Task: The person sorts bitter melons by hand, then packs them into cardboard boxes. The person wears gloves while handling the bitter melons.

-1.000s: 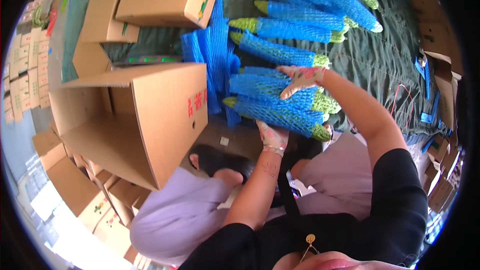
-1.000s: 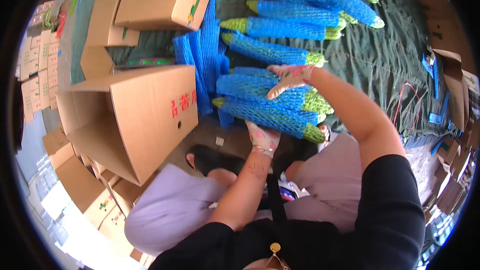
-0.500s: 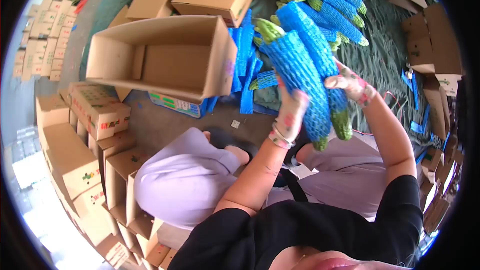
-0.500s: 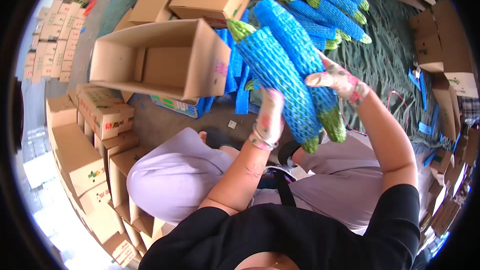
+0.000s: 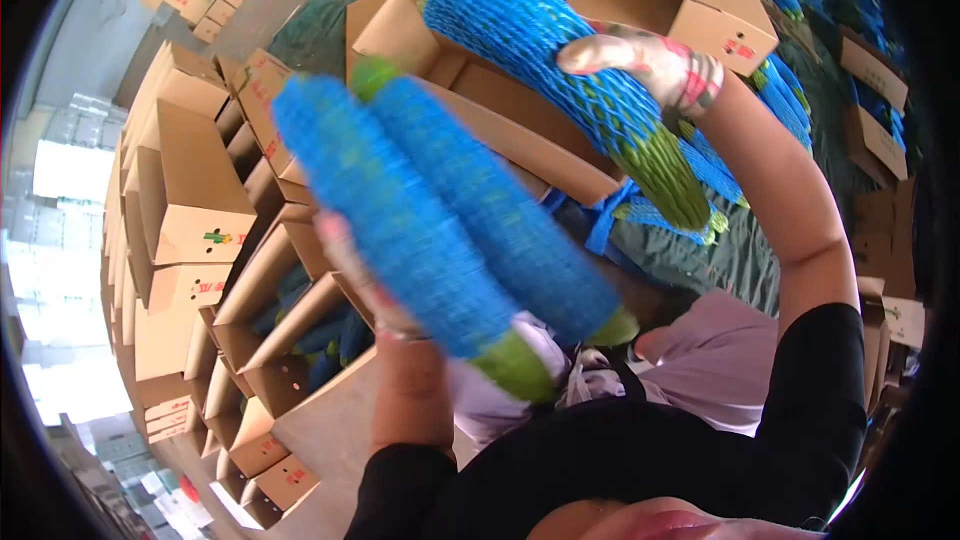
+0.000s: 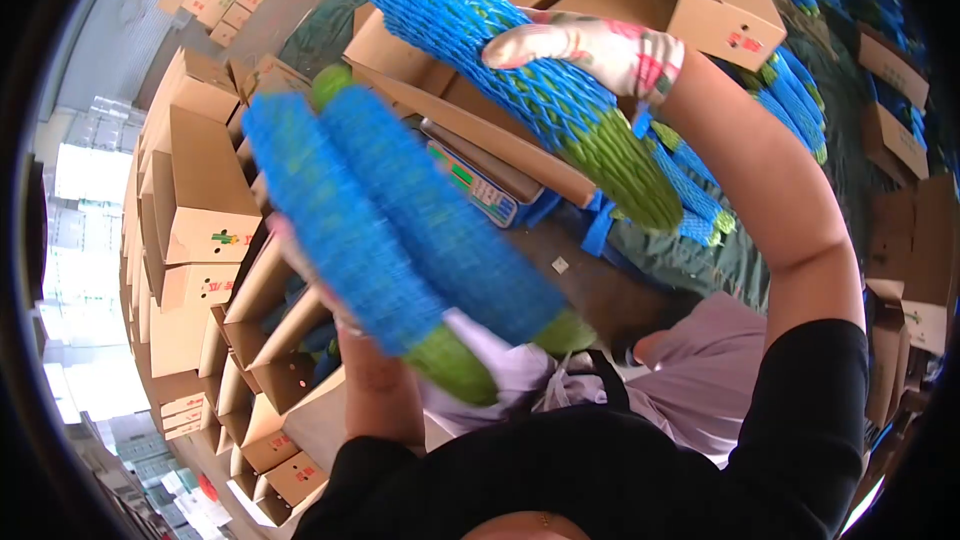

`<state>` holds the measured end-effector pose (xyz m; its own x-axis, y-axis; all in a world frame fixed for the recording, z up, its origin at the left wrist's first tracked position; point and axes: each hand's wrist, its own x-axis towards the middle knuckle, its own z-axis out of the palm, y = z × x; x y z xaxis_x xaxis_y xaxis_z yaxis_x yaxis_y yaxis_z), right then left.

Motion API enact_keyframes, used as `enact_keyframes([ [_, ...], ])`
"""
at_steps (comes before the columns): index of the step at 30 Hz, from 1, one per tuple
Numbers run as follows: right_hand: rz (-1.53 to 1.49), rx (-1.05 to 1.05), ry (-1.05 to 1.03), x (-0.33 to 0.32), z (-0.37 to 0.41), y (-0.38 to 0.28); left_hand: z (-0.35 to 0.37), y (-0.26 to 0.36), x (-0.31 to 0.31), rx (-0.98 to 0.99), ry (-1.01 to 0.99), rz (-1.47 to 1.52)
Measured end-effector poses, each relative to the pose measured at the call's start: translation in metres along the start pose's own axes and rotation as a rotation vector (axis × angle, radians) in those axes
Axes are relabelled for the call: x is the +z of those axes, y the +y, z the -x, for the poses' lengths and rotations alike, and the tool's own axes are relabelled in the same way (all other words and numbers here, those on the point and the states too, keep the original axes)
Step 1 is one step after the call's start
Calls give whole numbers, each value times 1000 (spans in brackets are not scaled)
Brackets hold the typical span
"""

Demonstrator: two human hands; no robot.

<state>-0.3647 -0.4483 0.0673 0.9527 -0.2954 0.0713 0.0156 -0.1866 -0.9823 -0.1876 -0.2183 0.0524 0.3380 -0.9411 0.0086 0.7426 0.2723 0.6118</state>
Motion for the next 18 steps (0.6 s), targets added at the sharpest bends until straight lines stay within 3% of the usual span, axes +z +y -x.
enact_keyframes([
  [1, -277, 250, 42, -5, -23, 6, -6, 12, -18, 40, -1, 0],
  [2, -311, 361, -6, -14, -51, 13, -13, 24, -36, 79, -2, 1],
  [4, -115, 264, 65, -17, -86, 48, -17, 33, -57, 124, -105, 193],
  [6, -115, 455, 55, -18, -119, 85, -26, 33, -58, 185, -18, 188],
  [8, -28, 449, 52, -17, -146, 142, -40, 32, -60, 202, 70, 168],
  [13, 236, 641, 41, -3, -192, 222, -66, 27, -65, 201, 260, 137],
  [15, 609, 829, 67, 9, -201, 218, -72, 24, -65, 200, 315, 118],
  [16, 602, 836, 62, 8, -201, 233, -74, 22, -65, 199, 335, 108],
  [18, 867, 757, 167, 9, -201, 262, -76, 23, -63, 197, 367, 88],
])
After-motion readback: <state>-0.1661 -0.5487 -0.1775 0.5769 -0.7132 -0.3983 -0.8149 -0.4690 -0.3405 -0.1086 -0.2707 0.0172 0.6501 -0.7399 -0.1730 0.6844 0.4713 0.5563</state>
